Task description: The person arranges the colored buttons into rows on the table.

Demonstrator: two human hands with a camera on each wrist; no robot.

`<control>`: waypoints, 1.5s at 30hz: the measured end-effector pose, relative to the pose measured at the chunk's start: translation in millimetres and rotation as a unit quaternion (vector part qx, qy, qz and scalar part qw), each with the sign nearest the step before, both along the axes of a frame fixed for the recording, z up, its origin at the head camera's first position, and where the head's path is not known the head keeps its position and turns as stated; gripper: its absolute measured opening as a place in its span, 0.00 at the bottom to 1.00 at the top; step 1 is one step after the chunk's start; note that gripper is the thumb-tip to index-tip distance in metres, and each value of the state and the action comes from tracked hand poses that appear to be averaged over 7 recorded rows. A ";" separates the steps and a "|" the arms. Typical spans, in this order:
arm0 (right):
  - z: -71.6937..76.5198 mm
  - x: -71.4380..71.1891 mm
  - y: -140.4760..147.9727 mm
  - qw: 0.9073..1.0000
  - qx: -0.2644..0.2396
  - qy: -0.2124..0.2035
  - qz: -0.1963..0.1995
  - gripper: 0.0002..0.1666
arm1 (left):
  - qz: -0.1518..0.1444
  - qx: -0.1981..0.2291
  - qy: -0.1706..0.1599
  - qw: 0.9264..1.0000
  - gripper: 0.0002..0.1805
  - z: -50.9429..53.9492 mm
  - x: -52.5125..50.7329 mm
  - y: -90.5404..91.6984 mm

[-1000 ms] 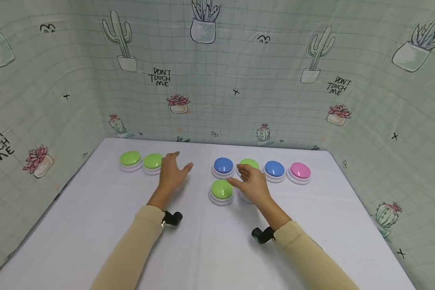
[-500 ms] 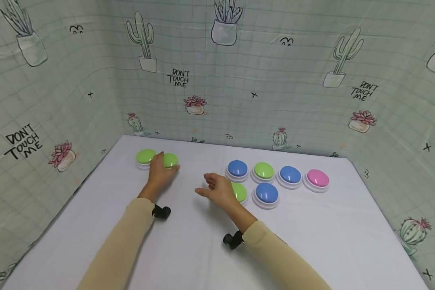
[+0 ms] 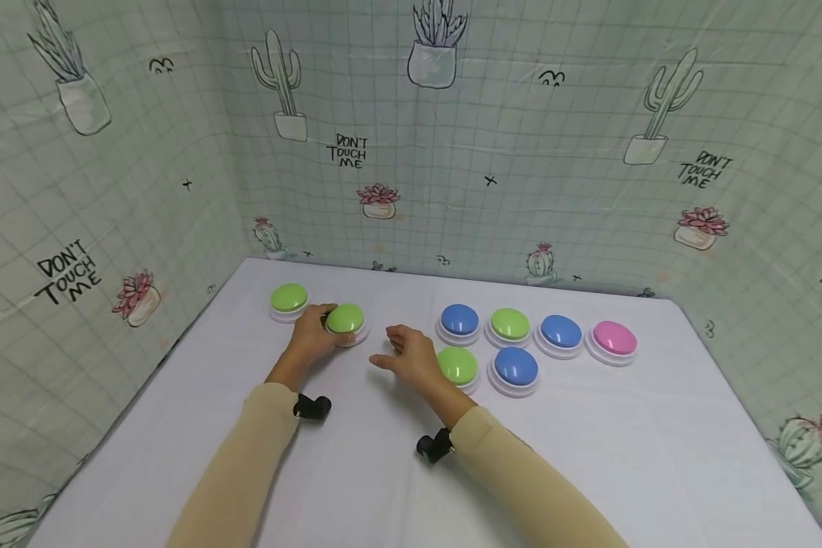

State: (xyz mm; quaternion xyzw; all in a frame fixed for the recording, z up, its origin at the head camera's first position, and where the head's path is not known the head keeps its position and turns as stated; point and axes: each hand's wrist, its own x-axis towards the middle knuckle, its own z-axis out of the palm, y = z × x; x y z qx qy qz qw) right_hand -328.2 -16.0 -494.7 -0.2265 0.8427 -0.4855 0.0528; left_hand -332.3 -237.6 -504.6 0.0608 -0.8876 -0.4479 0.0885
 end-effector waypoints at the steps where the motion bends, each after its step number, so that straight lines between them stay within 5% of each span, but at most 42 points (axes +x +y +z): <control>1: 0.1 -0.8 -0.4 1.000 0.002 -0.001 -0.004 0.37 | -0.005 0.018 -0.006 1.000 0.41 -0.1 0.7 1.6; 9: -2.6 -10.5 -3.8 0.999 0.016 0.004 -0.032 0.40 | -0.051 0.106 -0.018 0.993 0.41 -0.6 7.6 18.6; 15: -10.3 -15.4 -2.5 0.998 0.008 0.021 -0.059 0.40 | -0.081 0.129 -0.020 0.988 0.42 -5.5 11.4 30.9; 25: -19.1 -15.0 0.2 0.997 0.014 0.024 -0.066 0.40 | -0.068 0.147 -0.020 0.987 0.40 -15.6 23.2 37.2; 45: -9.4 -19.4 -7.4 0.999 0.005 -0.025 -0.033 0.36 | -0.025 0.223 0.014 0.974 0.36 -17.4 38.3 22.7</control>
